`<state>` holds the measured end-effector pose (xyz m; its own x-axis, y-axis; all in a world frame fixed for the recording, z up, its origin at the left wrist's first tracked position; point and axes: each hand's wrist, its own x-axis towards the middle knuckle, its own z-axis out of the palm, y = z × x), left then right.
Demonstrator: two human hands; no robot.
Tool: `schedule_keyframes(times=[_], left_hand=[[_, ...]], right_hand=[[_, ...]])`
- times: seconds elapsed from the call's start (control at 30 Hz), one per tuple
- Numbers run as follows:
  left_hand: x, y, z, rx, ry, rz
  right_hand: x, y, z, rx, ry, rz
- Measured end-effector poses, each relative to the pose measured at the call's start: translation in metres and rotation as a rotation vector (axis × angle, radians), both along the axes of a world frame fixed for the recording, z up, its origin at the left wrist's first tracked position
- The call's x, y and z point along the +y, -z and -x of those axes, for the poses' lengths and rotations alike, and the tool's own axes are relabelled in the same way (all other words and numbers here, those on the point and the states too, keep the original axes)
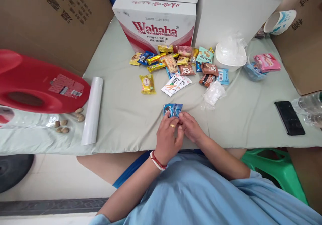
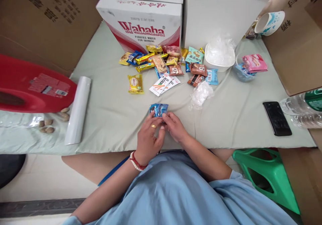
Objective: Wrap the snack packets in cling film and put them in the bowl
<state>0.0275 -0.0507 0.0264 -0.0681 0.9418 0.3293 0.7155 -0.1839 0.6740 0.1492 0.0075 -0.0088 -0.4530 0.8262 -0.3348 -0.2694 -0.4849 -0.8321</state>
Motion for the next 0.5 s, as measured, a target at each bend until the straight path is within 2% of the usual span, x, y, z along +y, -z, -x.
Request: schedule_keyframes(times=[0.07,0.17,0.3,0.4,0.5], left_hand=[[-0.007,0.008,-0.007,-0.076,0.065,-0.001],[-0.008,0.017,-0.008,-0.352,0.102,0.05],[-0.001,0.017,-0.008,-0.592,0.111,0.144],[-0.001,0.01,-0.004,-0.676,0.092,0.217],[-0.009,0.011,0.019,-0.592,-0.029,0.226]], right_hand=[[0.001,0.001,-0.004,0.029,0.053,0.07],[0.005,0.004,-0.005,0.045,0.112,0.102],[0.004,0.01,0.0,0.071,0.138,0.103],[0.004,0.014,-0.007,0.006,0.122,-0.009],[0.019,0.012,-0.045,-0.173,0.143,-0.221]])
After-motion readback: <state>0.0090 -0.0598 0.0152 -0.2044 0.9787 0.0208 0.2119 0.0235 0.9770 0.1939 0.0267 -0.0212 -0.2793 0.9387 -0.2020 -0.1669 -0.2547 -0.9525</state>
